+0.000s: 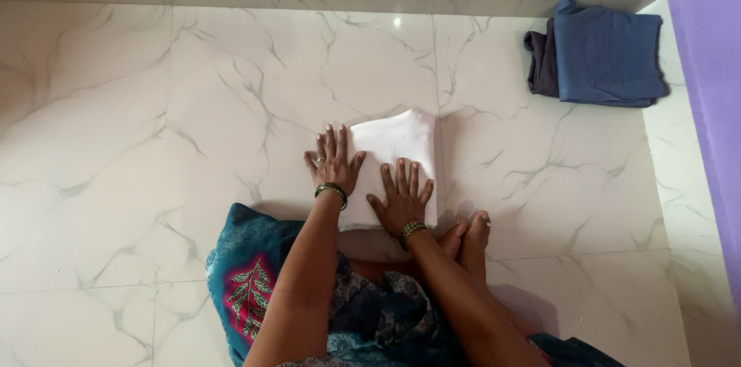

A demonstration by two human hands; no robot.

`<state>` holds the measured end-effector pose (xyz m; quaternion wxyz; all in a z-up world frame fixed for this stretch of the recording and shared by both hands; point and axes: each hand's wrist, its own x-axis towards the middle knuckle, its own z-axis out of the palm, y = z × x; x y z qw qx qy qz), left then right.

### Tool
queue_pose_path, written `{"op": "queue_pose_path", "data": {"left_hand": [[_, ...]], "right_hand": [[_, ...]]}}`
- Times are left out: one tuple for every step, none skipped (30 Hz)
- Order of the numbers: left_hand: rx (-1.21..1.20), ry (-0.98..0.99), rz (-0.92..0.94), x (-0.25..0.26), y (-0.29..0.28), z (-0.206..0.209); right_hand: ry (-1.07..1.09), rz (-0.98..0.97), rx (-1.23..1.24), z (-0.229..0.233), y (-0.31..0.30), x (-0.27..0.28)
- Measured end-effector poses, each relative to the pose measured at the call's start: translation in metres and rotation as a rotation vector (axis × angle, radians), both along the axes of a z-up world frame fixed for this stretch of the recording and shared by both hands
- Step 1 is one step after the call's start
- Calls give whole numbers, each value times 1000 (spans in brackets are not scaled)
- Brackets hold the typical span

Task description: The person folds a white shirt and places it on a shelf. Then the person folds a pair of white trousers on the floor.

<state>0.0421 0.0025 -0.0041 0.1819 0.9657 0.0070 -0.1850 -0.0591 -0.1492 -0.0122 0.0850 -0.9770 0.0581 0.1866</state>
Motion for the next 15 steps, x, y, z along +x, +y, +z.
{"op": "queue_pose_path", "data": {"left_hand": [[-2,2,-1,0,0,-3],[-3,4,-3,0,0,-6],[-6,5,1,-1,-1,-9],[-11,-1,3,-2,-2,-12],[-14,-7,6,-2,-1,-16],[-17,-13,8,-3,-1,-20],[-15,-7,10,-1,-1,-21],[-14,0,11,0,-2,-23],[-13,9,13,0,-1,-24],[-12,-26,9,0,-1,-25],[-12,-61,4,-1,-1,-26],[-11,-96,-1,-2,0,-25],[-24,-64,7,-1,0,-23],[-37,-32,14,-1,1,-21],[-52,4,20,-3,0,-20]], "right_hand": [[31,-10,6,-3,-1,1],[63,-20,13,-7,-1,2],[-54,-13,16,-12,-1,5],[-170,-7,19,-18,0,9],[-287,-2,25,-24,2,12],[-318,39,31,-31,4,14],[-354,80,39,-36,10,21],[-391,122,47,-40,14,28],[-374,161,52,-44,16,35],[-357,200,57,-47,18,44],[-339,237,61,-49,18,53],[-309,217,49,-50,15,61],[-280,196,34,-48,7,71],[-251,175,20,-46,-2,81],[-293,161,9,-42,-15,87]]}}
